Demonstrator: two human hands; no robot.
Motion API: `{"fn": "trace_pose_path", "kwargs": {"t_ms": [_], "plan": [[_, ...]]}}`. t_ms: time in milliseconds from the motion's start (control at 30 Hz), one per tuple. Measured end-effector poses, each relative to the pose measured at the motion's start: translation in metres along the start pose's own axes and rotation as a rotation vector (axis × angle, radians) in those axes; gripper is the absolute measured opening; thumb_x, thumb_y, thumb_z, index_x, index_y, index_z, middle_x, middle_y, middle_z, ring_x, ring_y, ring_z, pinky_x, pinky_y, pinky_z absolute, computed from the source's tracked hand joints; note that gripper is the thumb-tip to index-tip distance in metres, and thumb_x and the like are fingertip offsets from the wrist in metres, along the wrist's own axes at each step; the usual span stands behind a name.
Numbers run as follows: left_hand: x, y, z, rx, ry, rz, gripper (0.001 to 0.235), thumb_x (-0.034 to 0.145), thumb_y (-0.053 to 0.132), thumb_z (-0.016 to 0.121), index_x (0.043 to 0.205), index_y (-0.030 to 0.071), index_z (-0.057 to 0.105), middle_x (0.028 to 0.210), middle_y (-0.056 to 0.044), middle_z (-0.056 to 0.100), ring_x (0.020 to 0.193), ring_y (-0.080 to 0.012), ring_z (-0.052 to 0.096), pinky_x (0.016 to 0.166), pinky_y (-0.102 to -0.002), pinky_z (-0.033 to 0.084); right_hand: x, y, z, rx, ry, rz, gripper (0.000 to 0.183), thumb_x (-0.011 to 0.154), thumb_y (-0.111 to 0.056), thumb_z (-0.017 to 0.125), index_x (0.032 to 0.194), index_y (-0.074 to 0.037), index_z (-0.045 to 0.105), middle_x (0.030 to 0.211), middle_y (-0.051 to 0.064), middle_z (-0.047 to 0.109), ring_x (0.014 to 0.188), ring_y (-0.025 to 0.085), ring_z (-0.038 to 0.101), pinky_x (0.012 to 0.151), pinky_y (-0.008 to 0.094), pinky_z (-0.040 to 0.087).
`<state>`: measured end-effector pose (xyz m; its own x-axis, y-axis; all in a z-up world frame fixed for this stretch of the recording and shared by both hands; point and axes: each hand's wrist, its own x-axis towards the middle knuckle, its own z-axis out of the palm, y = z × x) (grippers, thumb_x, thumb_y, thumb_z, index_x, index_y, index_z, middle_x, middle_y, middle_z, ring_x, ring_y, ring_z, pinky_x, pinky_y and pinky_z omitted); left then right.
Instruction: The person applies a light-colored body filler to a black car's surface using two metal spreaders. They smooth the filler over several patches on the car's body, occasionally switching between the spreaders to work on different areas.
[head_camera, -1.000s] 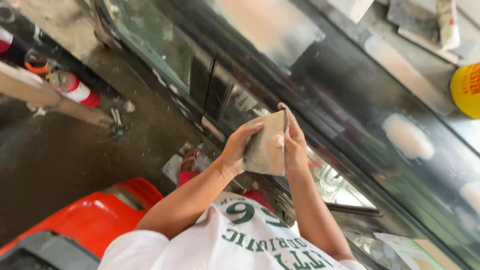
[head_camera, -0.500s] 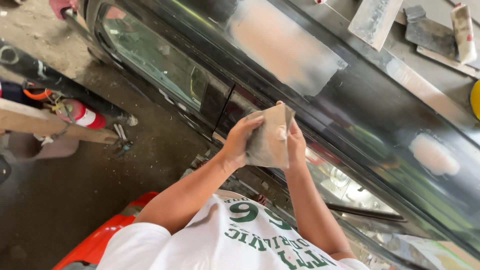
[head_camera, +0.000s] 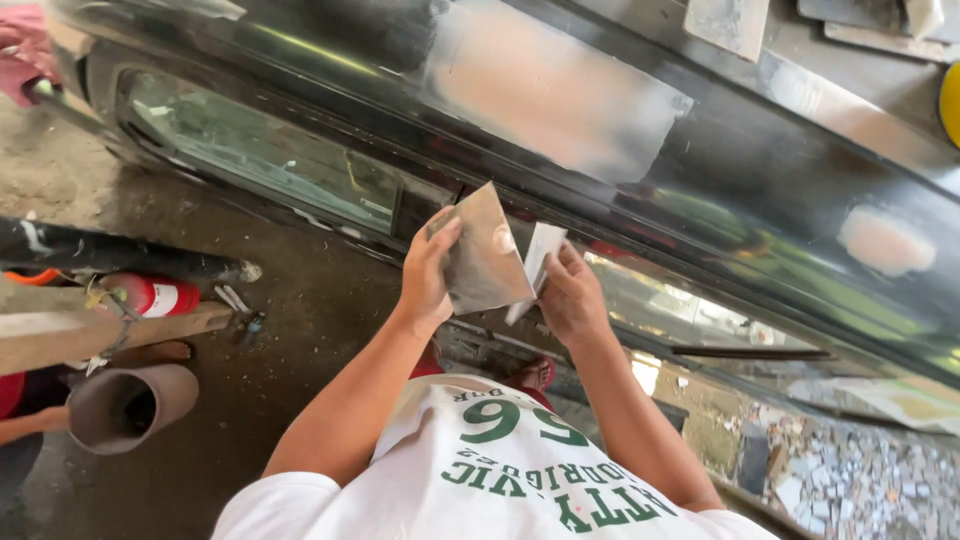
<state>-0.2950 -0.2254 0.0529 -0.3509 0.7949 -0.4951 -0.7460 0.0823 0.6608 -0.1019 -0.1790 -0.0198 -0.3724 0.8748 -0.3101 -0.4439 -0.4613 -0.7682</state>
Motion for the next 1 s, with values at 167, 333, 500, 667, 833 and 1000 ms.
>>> {"fn": "trace_pose_path", "kwargs": {"t_ms": [167,333,500,667,833,1000], "plan": [[-0.001,-0.016,-0.007,0.187,-0.071,0.142,0.048,0.093,0.033,0.070,0.124,-0.003,0.060,0.114,-0.017,0.063,0.111,-0.0202,0.055,0.101,-0.043,0.044,-0.025,-0.037,0.043,-0.178,0.164,-0.083,0.031,0.090,-0.005,0.070,0.120,-0.002,0.063,0.099,0.013,0.071,0.088,0.028,0.072,0.078,0.042,0.059],[0.031,0.008,-0.002,0.111,0.062,0.249,0.061,0.092,0.035,0.074,0.136,-0.003,0.054,0.128,-0.021,0.057,0.120,-0.0252,0.054,0.108,-0.047,0.038,-0.042,-0.039,0.075,-0.192,0.182,0.107,0.024,0.081,-0.003,0.076,0.104,-0.003,0.067,0.090,0.010,0.072,0.085,0.025,0.073,0.076,0.043,0.059],[0.049,0.050,-0.019,-0.006,0.100,0.304,0.043,0.096,0.030,0.070,0.131,0.009,0.059,0.123,-0.010,0.060,0.116,-0.0200,0.057,0.108,-0.040,0.039,-0.020,-0.014,-0.013,0.216,0.369,0.361,0.030,0.086,-0.015,0.067,0.116,-0.013,0.070,0.104,0.005,0.068,0.093,0.025,0.062,0.090,0.040,0.044],[0.049,0.051,-0.046,-0.029,0.097,0.236,0.033,0.096,0.033,0.065,0.122,0.013,0.064,0.115,-0.009,0.063,0.108,-0.0195,0.063,0.104,-0.039,0.045,-0.024,-0.049,0.020,-0.043,0.224,-0.050,0.027,0.083,0.005,0.067,0.109,-0.001,0.068,0.101,0.017,0.072,0.095,0.034,0.071,0.083,0.048,0.054],[0.047,0.046,-0.061,-0.078,0.099,0.175,0.028,0.096,0.031,0.062,0.117,0.013,0.065,0.109,-0.009,0.065,0.101,-0.0197,0.066,0.099,-0.037,0.051,-0.009,-0.059,0.038,-1.127,0.116,-0.696,0.040,0.102,-0.001,0.044,0.136,-0.012,0.063,0.127,0.016,0.064,0.120,0.039,0.057,0.099,0.051,0.045],[0.050,0.052,-0.073,-0.094,0.111,0.187,0.027,0.096,0.030,0.062,0.115,0.012,0.066,0.102,-0.009,0.066,0.095,-0.0183,0.068,0.095,-0.036,0.054,0.016,-0.043,0.013,-1.867,0.377,-0.943,0.077,0.081,0.019,0.046,0.144,-0.023,0.059,0.138,0.013,0.052,0.130,0.038,0.046,0.105,0.053,0.036]]}}
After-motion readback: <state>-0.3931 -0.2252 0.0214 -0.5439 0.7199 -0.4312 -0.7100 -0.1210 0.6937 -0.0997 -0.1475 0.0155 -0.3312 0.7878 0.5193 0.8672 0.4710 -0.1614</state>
